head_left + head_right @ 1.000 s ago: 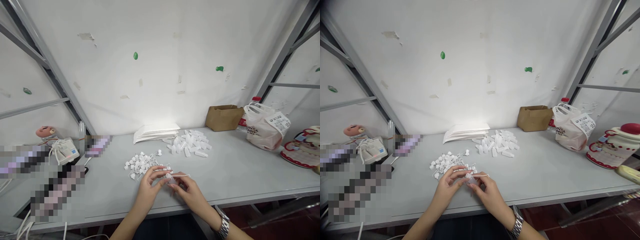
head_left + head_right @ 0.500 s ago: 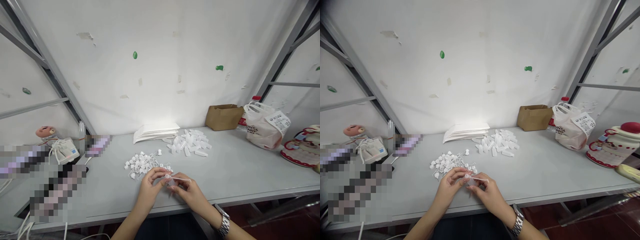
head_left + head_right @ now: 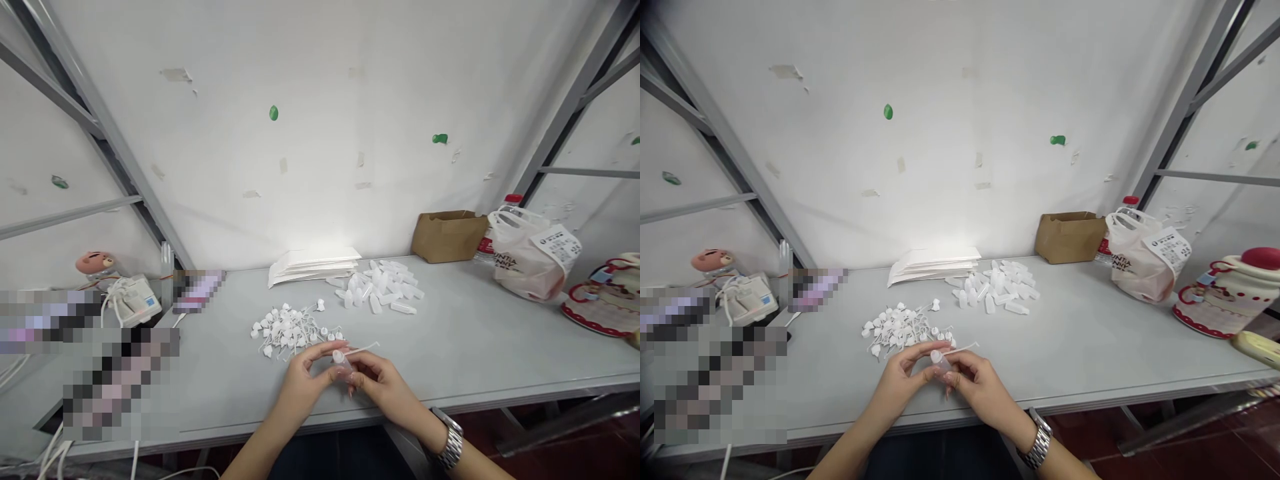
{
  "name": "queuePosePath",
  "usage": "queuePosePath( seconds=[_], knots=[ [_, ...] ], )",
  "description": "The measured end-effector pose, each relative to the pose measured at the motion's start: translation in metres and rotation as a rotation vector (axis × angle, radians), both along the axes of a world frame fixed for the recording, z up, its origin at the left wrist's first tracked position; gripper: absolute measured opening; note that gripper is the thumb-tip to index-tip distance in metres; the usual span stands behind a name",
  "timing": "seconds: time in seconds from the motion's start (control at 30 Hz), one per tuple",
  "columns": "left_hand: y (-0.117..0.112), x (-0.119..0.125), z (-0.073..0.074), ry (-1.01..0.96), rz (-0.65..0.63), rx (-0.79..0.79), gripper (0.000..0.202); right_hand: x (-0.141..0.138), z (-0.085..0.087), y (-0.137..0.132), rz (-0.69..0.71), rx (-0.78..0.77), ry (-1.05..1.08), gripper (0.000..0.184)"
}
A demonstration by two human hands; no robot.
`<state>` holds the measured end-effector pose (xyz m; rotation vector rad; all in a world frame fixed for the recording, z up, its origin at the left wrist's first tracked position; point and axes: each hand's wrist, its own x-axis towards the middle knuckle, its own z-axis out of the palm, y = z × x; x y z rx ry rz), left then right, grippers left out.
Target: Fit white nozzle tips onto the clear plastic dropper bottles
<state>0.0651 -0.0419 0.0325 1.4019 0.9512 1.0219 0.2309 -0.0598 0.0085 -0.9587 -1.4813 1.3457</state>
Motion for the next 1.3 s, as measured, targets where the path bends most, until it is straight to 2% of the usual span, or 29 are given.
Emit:
queuePosePath(
  seconds=[0.17,0.3,0.47,0.6,0.77,0.87,0.97,1.03,1.1,1.17,1.3],
  knots=[
    [-0.006,0.007,-0.001,-0.126,0.049,-0.025,0.027,0.000,-0.003,0.001,-0.033,0.016,-0.026,0.028],
    [-0.009,0.011,-0.003,-0.130,0.089,-0.013,0.021,-0.001,-0.002,0.001,-0.034,0.014,-0.023,0.026],
    [-0.009,0.011,-0.006,-0.122,0.034,0.000,0.020,-0.002,0.005,-0.001,0.063,-0.015,0.070,0.020],
    [-0.008,0.008,-0.005,-0.117,-0.072,0.021,0.018,0.001,0.010,-0.002,0.113,-0.070,0.138,0.018],
    [-0.006,0.004,-0.002,-0.147,-0.183,-0.064,0.023,0.003,0.011,-0.002,0.225,-0.139,0.176,0.024],
    [-0.006,0.001,0.001,-0.151,-0.107,-0.026,0.021,-0.001,0.012,-0.001,0.204,-0.203,0.248,0.027],
    [-0.006,-0.002,0.007,-0.155,0.056,0.028,0.019,-0.010,0.018,-0.002,0.075,-0.194,0.239,0.031],
    [-0.007,-0.004,0.011,-0.204,0.108,0.003,0.020,-0.017,0.027,-0.003,-0.018,-0.153,0.163,0.033],
    [-0.009,-0.007,0.016,-0.284,0.126,-0.039,0.025,-0.023,0.037,-0.005,-0.065,-0.120,0.107,0.033],
    [-0.010,-0.008,0.019,-0.361,0.125,-0.083,0.029,-0.028,0.044,-0.007,-0.054,-0.097,0.093,0.033],
    [-0.011,-0.009,0.019,-0.407,0.134,-0.138,0.031,-0.036,0.042,-0.007,-0.011,-0.085,0.120,0.035]
  ],
)
